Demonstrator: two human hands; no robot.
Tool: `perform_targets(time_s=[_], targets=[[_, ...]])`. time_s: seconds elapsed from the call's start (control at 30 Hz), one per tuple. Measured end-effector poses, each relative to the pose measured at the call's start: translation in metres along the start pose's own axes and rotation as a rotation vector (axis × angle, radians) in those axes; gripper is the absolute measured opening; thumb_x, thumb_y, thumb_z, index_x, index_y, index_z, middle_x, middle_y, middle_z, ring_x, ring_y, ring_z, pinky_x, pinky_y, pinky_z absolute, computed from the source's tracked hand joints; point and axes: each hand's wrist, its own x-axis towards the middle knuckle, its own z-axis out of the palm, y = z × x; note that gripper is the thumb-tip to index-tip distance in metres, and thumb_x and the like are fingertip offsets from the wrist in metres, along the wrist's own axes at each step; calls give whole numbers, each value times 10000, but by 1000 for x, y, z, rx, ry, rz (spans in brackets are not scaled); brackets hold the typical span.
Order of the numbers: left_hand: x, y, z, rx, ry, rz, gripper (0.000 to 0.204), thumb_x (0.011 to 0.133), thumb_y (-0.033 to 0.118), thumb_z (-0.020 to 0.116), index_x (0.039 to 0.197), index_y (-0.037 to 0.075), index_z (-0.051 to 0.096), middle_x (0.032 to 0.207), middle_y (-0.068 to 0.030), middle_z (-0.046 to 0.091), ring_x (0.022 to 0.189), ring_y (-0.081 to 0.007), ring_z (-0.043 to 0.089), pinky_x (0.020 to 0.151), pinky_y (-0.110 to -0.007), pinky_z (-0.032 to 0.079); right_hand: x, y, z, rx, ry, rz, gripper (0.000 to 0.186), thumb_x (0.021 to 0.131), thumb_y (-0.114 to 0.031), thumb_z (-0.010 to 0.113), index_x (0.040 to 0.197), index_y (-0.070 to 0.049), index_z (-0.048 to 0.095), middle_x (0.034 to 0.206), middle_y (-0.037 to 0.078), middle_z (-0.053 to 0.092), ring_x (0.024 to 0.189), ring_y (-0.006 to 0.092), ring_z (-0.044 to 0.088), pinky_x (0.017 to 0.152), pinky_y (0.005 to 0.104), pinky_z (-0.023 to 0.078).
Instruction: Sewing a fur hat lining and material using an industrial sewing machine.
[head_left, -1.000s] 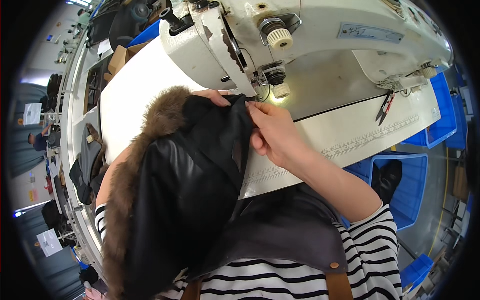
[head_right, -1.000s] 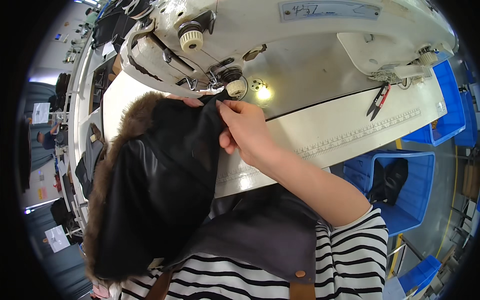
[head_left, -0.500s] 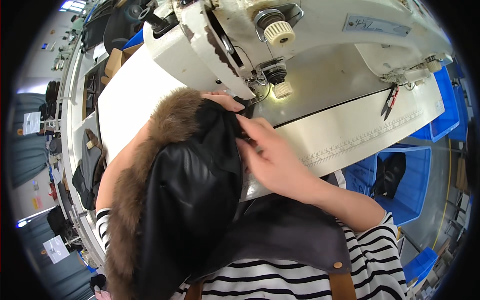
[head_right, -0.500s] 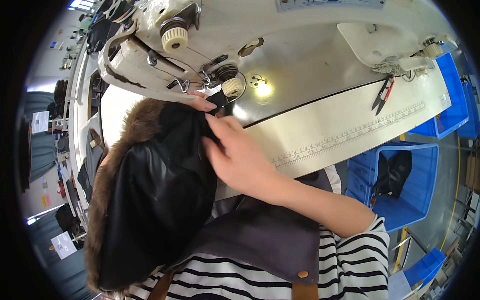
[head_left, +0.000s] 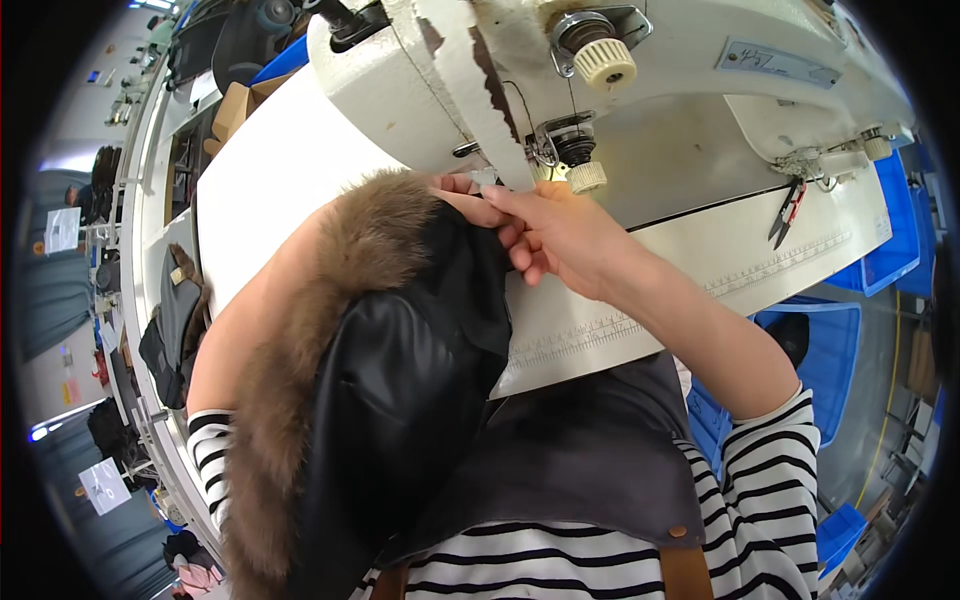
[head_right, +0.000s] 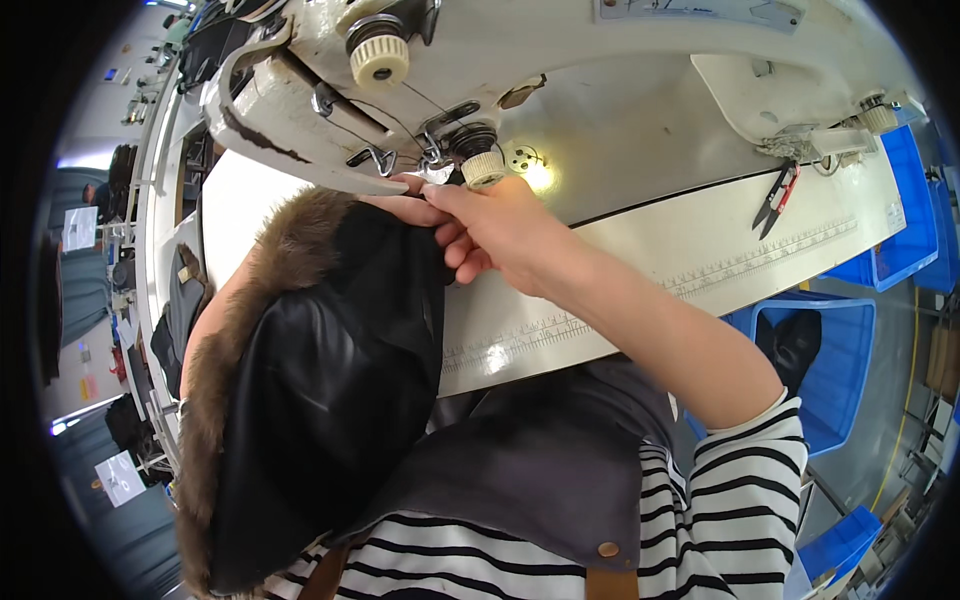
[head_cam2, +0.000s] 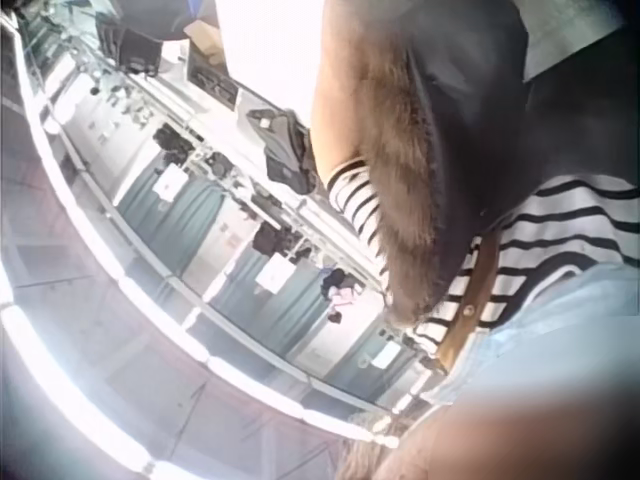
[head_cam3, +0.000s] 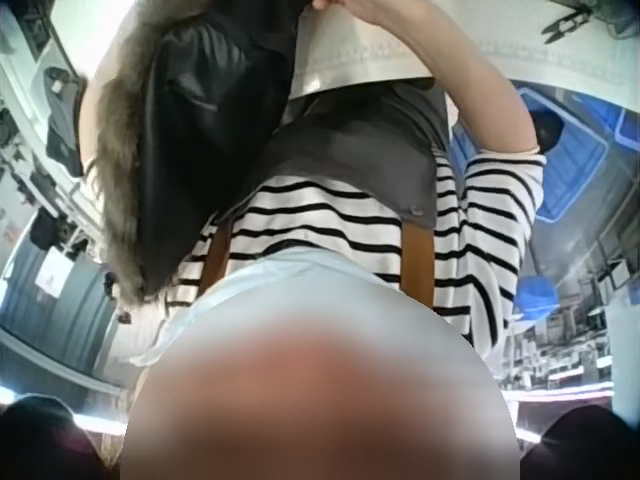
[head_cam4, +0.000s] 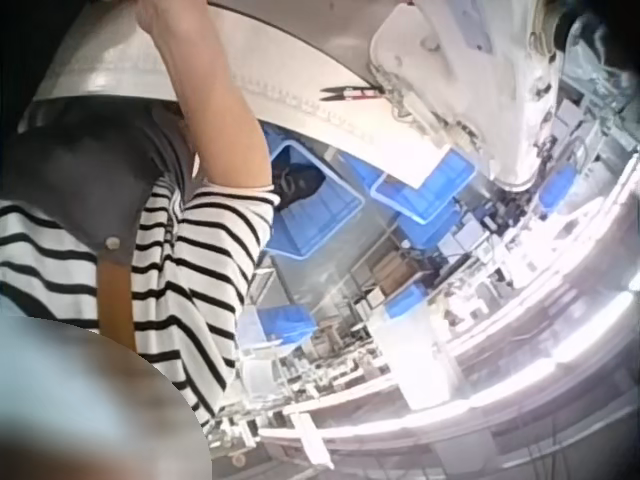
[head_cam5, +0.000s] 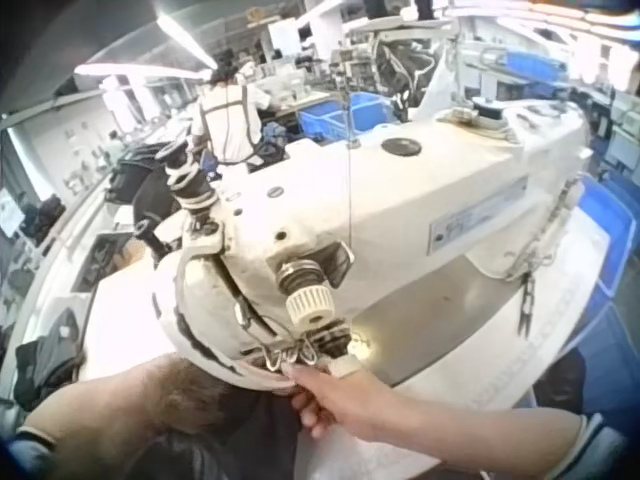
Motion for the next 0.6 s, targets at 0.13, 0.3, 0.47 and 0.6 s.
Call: perform_targets(time_s=[0.13, 0.3, 0.47, 0.6], targets=[[-3, -14, 14, 460, 301, 312, 274, 849, 218, 754, 1004, 18, 646, 880, -48, 679, 796, -86, 630, 729, -213, 519, -5, -8, -14, -61, 90, 19, 282, 925, -306, 663, 907, -53, 539, 723, 54, 559, 512, 114, 541, 409, 256, 440], [-20, -6, 9, 2211, 209, 1128, 323, 778, 159, 757, 1056, 19, 668, 984, -86, 700, 861, -209, 645, 789, -323, 520, -6, -20, -15, -197, 63, -16, 200, 893, -218, 697, 803, -74, 591, 708, 41, 594, 531, 106, 539, 423, 245, 431], [5, -2, 13, 2152, 775, 793, 346, 771, 220, 744, 1019, -5, 658, 861, -160, 693, 759, -276, 655, 714, -390, 518, 21, 22, 7, -234, 137, -378, 147, 897, -167, 683, 892, -31, 629, 751, 5, 598, 663, 73, 526, 556, 243, 419], [-8, -15, 25, 1825, 636, 522, 411, 759, 325, 769, 927, -39, 678, 841, -152, 681, 744, -243, 642, 701, -352, 512, -5, 15, 6, -138, 69, -103, 169, 933, -140, 584, 849, 7, 582, 735, 79, 596, 566, 155, 597, 473, 296, 502]])
